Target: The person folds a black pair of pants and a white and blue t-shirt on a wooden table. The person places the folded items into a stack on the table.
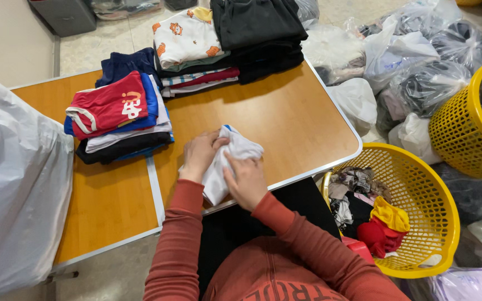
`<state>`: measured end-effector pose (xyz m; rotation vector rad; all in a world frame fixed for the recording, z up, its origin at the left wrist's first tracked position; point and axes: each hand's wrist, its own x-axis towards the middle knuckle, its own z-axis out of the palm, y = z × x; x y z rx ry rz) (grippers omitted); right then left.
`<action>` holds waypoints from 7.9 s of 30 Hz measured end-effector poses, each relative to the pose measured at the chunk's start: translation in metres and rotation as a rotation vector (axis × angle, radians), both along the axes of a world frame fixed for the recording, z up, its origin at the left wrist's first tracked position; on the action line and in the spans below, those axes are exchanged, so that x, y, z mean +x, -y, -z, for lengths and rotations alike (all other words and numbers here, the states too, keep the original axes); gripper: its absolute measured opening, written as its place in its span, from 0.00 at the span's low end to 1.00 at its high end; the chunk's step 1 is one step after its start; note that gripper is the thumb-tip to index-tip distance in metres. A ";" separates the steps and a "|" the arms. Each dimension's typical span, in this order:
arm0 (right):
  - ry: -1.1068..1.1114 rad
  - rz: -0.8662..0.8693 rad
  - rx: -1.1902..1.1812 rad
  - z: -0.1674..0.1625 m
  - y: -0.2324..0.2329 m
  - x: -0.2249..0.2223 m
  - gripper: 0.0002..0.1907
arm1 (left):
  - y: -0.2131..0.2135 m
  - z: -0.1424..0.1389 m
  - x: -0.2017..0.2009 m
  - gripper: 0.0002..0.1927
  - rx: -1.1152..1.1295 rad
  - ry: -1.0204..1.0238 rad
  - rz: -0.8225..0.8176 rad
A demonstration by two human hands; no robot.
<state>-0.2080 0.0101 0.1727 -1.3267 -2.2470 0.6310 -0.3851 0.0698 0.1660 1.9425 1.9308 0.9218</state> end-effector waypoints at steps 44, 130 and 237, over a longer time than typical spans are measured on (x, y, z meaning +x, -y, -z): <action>-0.209 0.206 -0.067 0.054 -0.116 0.020 0.16 | 0.066 0.034 -0.016 0.11 0.223 -0.017 -0.243; 0.079 0.177 0.190 0.077 -0.045 0.085 0.38 | 0.109 0.045 0.056 0.31 -0.051 -0.202 -0.343; 0.234 0.871 -0.583 0.256 0.043 0.448 0.47 | 0.019 0.059 0.410 0.35 -0.062 -0.210 1.039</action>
